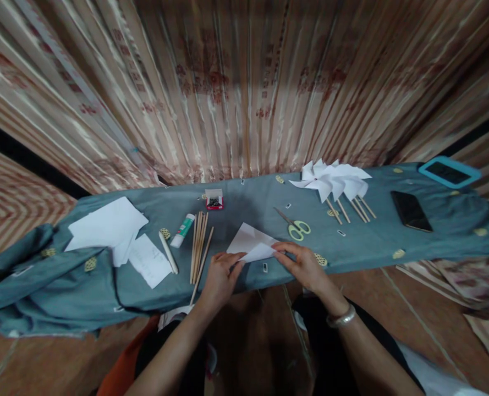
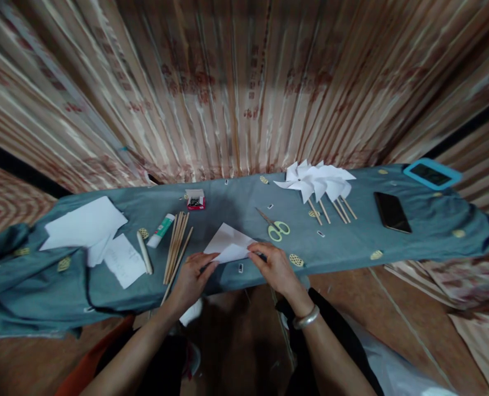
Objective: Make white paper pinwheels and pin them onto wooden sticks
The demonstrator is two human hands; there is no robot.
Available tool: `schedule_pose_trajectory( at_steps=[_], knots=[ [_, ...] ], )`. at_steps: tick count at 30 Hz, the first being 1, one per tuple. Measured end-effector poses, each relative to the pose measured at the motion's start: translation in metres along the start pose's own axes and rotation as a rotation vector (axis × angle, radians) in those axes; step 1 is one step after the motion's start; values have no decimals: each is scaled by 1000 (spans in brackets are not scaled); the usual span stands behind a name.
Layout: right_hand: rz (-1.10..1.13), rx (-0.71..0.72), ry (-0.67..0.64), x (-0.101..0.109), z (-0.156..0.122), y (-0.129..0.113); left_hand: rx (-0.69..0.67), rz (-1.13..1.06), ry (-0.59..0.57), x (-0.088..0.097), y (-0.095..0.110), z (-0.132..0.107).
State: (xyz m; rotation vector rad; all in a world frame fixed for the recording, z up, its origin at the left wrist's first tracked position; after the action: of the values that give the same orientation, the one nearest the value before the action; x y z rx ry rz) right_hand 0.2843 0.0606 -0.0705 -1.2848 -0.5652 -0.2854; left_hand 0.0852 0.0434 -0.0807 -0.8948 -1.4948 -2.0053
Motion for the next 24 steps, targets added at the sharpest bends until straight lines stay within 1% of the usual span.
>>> schedule_pose_trajectory(
  at_steps=[3,5,7,9,11,13,15,17,20,24],
  knots=[
    [-75,-34,53,-2,15,2,77,-22,36,5,-10,-2],
    [-122,-61,108,-4,26,5,76,-2,69,10,-9,-4],
    [-146,-81,140,-8,35,7,-12,80,112,15,1,-6],
    [-170,-93,158,-13,40,10,-134,187,128,13,16,-10],
    [-204,-101,180,-18,41,12,-234,269,83,2,30,-16],
    [-229,-102,210,-20,40,14,-292,332,6,-12,39,-22],
    [-231,-95,235,-22,39,16,-309,376,-68,-25,43,-27],
    [-222,-95,261,-22,38,18,-309,406,-114,-33,42,-30],
    [-208,-105,298,-22,38,21,-309,439,-129,-38,39,-32],
    [-208,-93,314,-22,39,21,-306,450,-127,-39,36,-32]
  ],
)
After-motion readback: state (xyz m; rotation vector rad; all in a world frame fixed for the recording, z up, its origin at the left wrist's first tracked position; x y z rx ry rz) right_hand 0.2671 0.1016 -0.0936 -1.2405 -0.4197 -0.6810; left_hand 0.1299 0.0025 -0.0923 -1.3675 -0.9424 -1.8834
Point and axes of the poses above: each hand's wrist, its own z-axis towards the middle knuckle, its own x-axis out of the back of the hand, y = z × x, the point moved 8 cm from there along z, towards the middle knuckle, and after that the axes turned 3 degrees about z, right-handed, at the moved point
